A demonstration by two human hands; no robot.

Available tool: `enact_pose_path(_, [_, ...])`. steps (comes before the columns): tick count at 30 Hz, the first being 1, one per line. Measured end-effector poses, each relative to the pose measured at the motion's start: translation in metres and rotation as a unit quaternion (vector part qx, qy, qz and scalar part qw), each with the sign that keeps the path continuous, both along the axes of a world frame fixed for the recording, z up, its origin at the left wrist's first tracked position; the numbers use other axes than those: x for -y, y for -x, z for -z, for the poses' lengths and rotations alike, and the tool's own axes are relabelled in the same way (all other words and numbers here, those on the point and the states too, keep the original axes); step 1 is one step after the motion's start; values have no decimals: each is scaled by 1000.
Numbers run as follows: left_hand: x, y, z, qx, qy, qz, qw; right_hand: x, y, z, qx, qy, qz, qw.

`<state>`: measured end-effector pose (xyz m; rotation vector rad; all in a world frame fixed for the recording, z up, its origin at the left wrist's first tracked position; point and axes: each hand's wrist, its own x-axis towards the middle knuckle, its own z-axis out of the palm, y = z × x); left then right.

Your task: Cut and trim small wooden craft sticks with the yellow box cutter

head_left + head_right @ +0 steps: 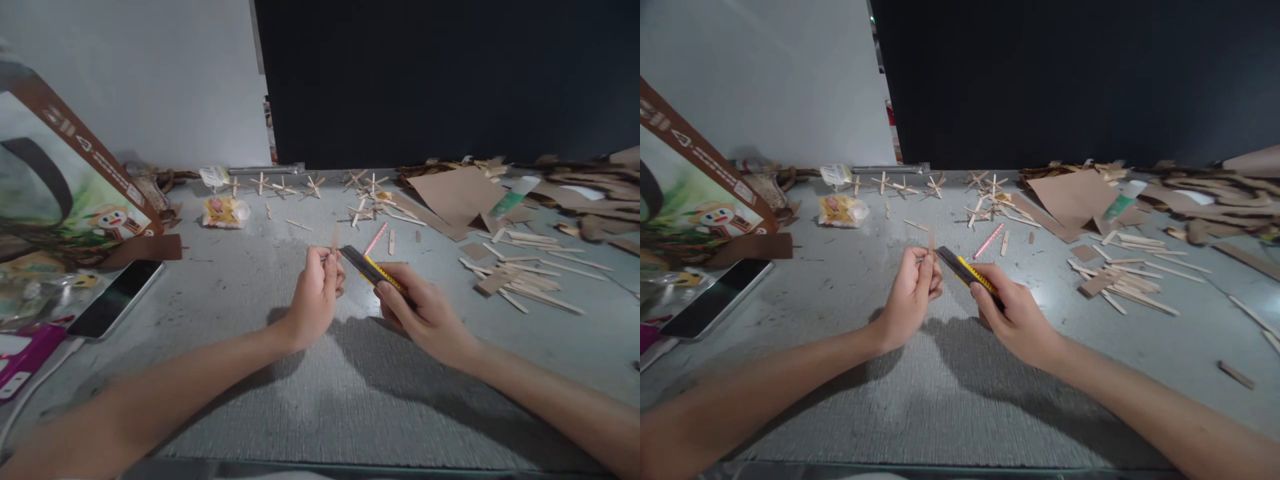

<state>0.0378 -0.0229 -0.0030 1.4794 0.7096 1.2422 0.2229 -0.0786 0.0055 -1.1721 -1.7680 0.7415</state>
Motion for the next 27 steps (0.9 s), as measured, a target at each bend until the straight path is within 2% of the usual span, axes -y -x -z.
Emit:
enact_pose_path(3, [0,3,1,-27,1,-4,1000,-2,0,1,-17,-33,21,999])
enact_pose_path(7, [0,10,-4,-131,-4,24,991,-8,-4,-1,-38,-88,82,992])
enact_pose_path(10, [0,15,-9,-206,-25,50,977,-13,-9,-7,12,-63,120,991])
enact_pose_path(12, [-1,16,-11,-225,-36,62,972,-15,-11,-12,39,-27,115,992])
enact_pose_path(15, [-3,14,-10,-191,-7,81,978,-16,-10,-15,45,23,106,993])
enact_pose_path(18, [-4,10,-9,-78,64,107,989,-15,-7,-14,26,57,109,992])
enact_pose_path(22, [-1,3,-8,45,131,120,983,-12,1,-10,-38,109,102,988])
enact_pose_path(25, [4,-1,-5,47,132,126,982,-9,7,-9,-73,145,71,984])
enact_pose_path(27, [5,-2,-2,22,117,114,986,-8,9,-9,-78,143,45,986])
